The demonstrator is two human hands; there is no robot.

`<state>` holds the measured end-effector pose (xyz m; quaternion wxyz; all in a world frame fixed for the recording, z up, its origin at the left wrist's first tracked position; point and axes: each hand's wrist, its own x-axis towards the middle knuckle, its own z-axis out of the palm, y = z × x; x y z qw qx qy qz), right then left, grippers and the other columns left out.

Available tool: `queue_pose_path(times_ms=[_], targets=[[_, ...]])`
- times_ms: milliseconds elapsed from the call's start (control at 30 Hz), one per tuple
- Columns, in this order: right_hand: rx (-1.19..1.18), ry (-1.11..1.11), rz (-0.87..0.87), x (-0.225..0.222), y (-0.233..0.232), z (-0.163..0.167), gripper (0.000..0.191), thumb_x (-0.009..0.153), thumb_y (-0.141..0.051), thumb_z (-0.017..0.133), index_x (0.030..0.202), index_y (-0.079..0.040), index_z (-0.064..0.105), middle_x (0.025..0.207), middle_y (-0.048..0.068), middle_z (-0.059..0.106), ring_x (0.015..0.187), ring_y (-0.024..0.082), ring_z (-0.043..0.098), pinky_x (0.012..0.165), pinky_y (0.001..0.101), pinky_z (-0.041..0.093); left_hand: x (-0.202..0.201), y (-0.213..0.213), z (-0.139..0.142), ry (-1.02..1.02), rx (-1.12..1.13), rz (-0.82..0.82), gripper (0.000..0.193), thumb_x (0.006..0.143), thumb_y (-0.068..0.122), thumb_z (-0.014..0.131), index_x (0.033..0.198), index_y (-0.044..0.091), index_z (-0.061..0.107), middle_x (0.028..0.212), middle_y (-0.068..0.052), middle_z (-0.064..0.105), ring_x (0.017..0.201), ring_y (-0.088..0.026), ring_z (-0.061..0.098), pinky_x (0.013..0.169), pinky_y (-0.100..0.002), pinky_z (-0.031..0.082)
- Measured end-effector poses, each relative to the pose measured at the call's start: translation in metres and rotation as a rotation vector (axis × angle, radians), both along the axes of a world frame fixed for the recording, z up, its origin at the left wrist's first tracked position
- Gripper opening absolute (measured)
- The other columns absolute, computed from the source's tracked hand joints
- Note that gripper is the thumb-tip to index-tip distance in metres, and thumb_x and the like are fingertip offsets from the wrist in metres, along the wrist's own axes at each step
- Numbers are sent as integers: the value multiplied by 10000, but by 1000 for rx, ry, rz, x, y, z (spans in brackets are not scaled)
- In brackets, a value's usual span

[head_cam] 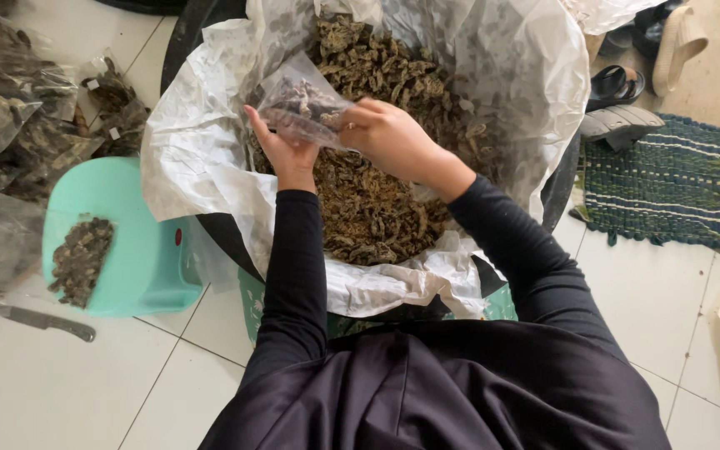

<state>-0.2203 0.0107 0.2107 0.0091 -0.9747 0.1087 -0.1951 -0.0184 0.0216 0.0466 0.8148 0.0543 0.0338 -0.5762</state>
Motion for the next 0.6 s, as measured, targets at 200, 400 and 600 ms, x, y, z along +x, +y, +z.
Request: queue_pose_path(times_ms=[200,400,600], targets=[[172,-266,-366,-2,35,1,444,803,-280,814,1176,-83,678,1183,146,564,998,283,628,840,381,556,-1,-5,-19,25,-79,86,658,1050,547,423,1456,38,521,1375,-200,617,1255,-376,618,1053,-551,567],[352,-493,-267,-21,55,-12,143,972,-41,755,1093,-20,682,1103,111,683,886,217,732,740,302,611,-1,-4,-26,93,-287,110,661,1064,588,507,1433,42,559,1341,-183,648,1188,-325,657,979,-483,599],[224,-644,-314,-7,41,-38,156,958,-77,808,977,-22,663,1074,123,751,829,216,767,699,294,613,-25,5,8,-76,-224,38,469,1013,449,707,1297,83,633,1185,-135,715,1087,-283,698,902,-476,625]])
